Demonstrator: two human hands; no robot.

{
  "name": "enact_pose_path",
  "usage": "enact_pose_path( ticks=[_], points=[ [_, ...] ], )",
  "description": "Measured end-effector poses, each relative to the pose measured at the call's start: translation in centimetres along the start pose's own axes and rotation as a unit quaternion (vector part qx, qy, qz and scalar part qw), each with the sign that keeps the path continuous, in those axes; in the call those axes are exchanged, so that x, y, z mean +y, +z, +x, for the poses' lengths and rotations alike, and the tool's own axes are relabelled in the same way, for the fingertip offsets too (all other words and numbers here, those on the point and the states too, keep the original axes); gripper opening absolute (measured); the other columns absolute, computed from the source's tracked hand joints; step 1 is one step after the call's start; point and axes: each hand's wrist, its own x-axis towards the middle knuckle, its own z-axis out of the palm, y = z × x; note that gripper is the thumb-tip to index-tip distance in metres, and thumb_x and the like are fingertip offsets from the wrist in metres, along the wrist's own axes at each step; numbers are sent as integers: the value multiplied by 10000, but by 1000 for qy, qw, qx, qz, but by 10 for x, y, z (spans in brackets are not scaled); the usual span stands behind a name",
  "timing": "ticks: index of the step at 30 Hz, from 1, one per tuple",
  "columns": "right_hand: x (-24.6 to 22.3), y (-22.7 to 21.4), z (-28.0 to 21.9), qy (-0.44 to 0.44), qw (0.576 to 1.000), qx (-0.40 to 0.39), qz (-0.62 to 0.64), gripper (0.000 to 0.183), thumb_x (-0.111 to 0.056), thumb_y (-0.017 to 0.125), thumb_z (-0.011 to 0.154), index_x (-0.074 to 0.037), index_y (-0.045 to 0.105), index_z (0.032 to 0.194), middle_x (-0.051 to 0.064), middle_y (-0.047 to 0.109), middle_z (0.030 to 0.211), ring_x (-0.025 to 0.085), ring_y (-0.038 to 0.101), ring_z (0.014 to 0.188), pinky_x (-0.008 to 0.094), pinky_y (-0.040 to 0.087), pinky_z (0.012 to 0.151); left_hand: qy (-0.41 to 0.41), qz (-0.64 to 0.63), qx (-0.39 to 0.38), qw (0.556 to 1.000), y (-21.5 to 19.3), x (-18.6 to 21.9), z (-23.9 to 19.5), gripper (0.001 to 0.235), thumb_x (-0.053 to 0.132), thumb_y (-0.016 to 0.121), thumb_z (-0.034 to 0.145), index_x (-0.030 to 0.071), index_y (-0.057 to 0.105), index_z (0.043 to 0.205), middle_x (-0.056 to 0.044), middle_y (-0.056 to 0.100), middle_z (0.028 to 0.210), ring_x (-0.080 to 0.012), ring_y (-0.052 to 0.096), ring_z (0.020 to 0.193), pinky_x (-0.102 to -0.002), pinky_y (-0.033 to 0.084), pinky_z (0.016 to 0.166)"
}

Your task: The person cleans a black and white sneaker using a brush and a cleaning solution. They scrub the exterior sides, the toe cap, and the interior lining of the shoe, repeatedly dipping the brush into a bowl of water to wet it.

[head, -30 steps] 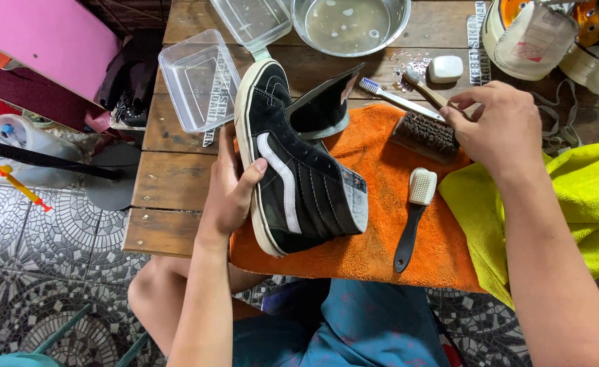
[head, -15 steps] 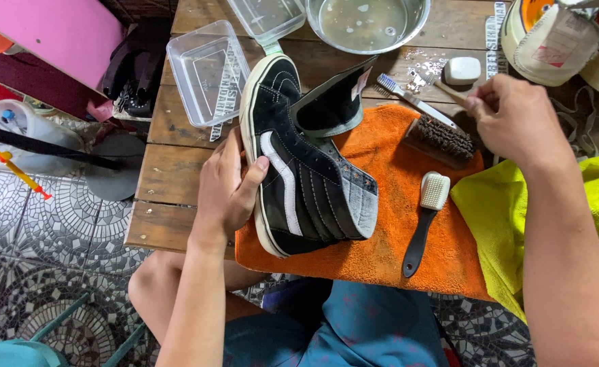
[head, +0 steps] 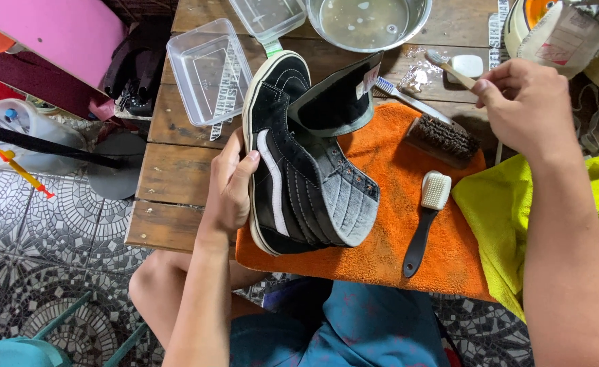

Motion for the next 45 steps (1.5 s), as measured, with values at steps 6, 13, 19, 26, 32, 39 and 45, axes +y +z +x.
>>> enact_pose_path(
  ticks=[6, 13, 19, 26, 32, 39, 45],
  points=[
    [30, 7, 4, -88, 993, 69, -34, 95, -113, 801, 1233, -25, 808, 1195, 89, 838, 1050, 154, 744, 862, 328, 593, 789, -29, -71, 5, 997, 8, -9, 6, 510, 301, 561, 1053, 5, 640, 1461, -115, 740, 1333, -210, 678, 1216, -362, 549, 1085],
    [37, 4, 14, -151, 982, 108, 41, 77, 21, 842, 1276, 20, 766, 1273, 141, 803, 1120, 166, 731, 906, 283, 605, 744, -13, -157, -18, 987, 13, -10, 5, 557, 362, 656, 1088, -1, 638, 1510, -109, 741, 1414, -200, 690, 1285, -344, 553, 1146],
    [10, -4, 28, -221, 970, 104, -11, 48, 62, 803, 1268, 27, 811, 1299, 125, 796, 1127, 161, 696, 906, 290, 571, 719, -23, 75, -33, 996, 1, 6, -7, 495, 560, 471, 1107, 86, 591, 1185, -11, 612, 1071, -133, 561, 992, -321, 440, 885],
    [25, 18, 41, -286, 949, 90, 103, 133, 168, 642, 1456, 89, 571, 1536, 274, 718, 1347, 293, 664, 1088, 368, 553, 852, 155, 339, -1, 928, -39, -23, -59, 274, 131, 600, 1144, -74, 782, 1125, -240, 808, 1126, -398, 775, 1075, -480, 614, 980],
    [44, 30, 38, -232, 956, 115, 137, 87, 90, 593, 1489, 19, 581, 1537, 186, 729, 1323, 178, 614, 985, 315, 504, 809, 208, 398, -5, 893, -44, 2, -85, 257, 47, 672, 1044, 4, 826, 1245, -110, 824, 1225, -347, 745, 1146, -473, 630, 926],
    [45, 33, 42, -274, 947, 133, 106, 98, 228, 702, 1416, 148, 649, 1436, 280, 753, 1283, 278, 720, 980, 324, 582, 709, 101, 267, 60, 957, -23, -1, -79, 404, -56, 547, 953, 8, 810, 1253, -155, 828, 1206, -349, 743, 1119, -463, 582, 962],
    [42, 38, 44, -266, 946, 165, 87, 70, 165, 829, 1368, 111, 789, 1346, 186, 776, 1124, 188, 701, 869, 278, 561, 655, 57, 287, 76, 953, -13, 6, -74, 315, 196, 493, 1134, -25, 716, 1163, -172, 733, 1071, -354, 666, 1044, -468, 509, 869]
  ],
)
